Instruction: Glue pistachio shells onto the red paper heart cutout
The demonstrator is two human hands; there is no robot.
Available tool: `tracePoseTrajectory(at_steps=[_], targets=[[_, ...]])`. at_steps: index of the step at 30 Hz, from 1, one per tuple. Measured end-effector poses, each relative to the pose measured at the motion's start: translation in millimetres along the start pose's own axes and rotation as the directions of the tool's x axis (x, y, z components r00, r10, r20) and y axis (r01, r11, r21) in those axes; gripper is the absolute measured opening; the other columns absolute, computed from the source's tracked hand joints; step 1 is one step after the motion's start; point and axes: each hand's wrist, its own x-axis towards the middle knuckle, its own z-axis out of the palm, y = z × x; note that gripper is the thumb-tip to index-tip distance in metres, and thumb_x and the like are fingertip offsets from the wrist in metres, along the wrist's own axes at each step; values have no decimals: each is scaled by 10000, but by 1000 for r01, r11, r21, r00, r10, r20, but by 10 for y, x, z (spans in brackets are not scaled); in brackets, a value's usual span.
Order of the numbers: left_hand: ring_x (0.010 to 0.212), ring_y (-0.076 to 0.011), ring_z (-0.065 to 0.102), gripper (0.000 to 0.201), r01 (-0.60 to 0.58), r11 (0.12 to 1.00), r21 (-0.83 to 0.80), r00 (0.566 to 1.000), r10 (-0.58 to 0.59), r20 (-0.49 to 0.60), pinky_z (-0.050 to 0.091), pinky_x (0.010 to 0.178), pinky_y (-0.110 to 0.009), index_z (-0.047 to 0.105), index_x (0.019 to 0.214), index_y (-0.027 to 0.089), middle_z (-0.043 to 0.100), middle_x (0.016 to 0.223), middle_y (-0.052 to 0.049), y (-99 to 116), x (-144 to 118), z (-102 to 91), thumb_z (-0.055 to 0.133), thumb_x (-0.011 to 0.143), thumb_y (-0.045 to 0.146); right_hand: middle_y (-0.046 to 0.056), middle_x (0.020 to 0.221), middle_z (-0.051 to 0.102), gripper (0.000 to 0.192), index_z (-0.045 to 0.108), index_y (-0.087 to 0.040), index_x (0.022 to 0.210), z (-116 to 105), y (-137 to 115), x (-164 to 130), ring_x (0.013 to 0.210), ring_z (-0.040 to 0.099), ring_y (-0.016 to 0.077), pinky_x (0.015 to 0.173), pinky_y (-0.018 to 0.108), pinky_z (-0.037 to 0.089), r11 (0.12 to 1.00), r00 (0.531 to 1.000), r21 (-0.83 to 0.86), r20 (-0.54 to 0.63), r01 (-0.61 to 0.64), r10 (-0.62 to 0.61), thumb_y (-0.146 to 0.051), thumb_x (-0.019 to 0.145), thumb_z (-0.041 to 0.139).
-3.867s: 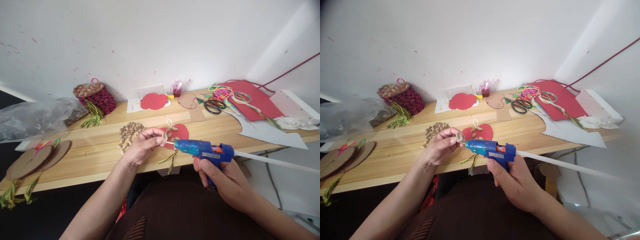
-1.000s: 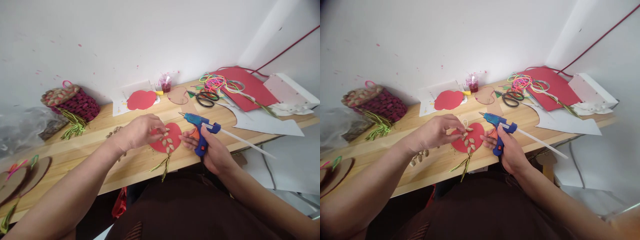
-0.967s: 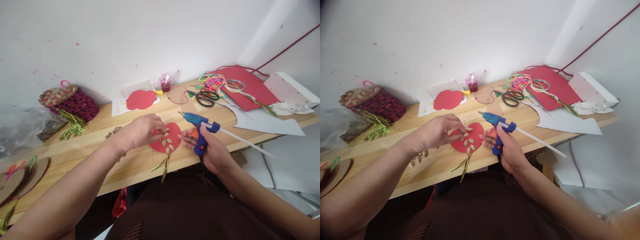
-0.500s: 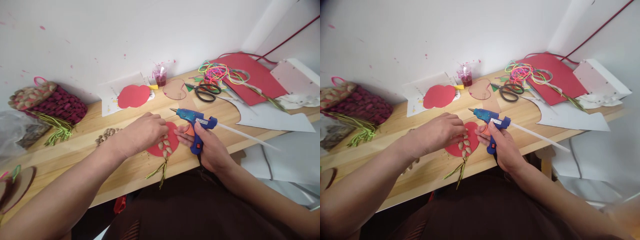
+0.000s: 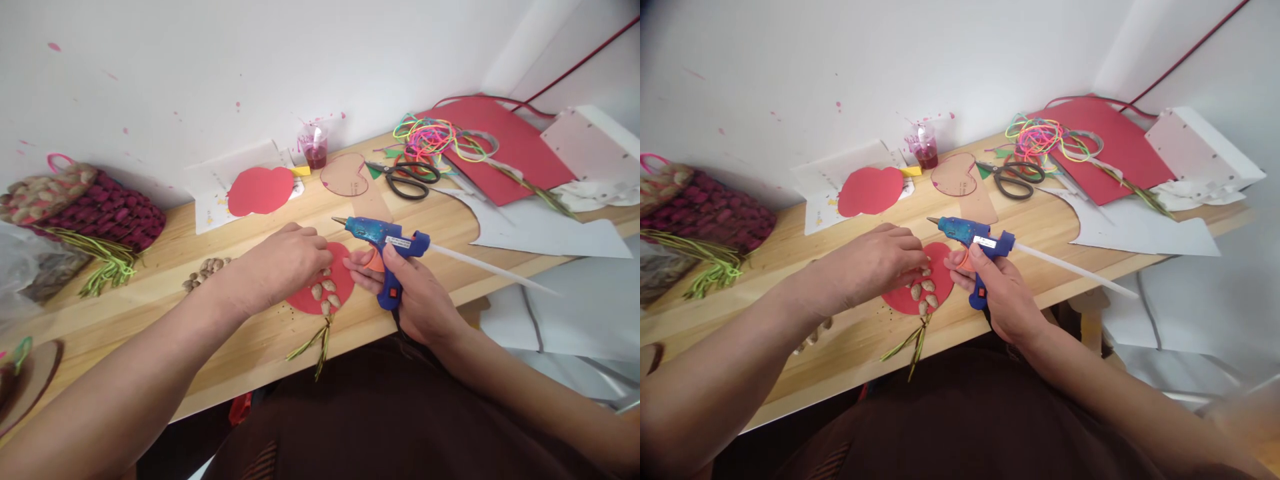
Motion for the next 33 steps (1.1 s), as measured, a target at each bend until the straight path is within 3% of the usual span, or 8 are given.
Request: tracePoseTrajectory(at_steps=[33], targets=[[786, -188, 562, 256, 28, 1000, -11, 998, -28, 62, 374, 776, -337, 624, 754, 177, 640, 822, -43, -8, 23, 17, 538, 989, 231, 49, 1010, 731, 276, 753, -221, 913, -8, -4, 11, 1104, 709, 253, 1018, 420, 560, 1000, 1000, -5, 12, -1, 1, -492, 868, 724]])
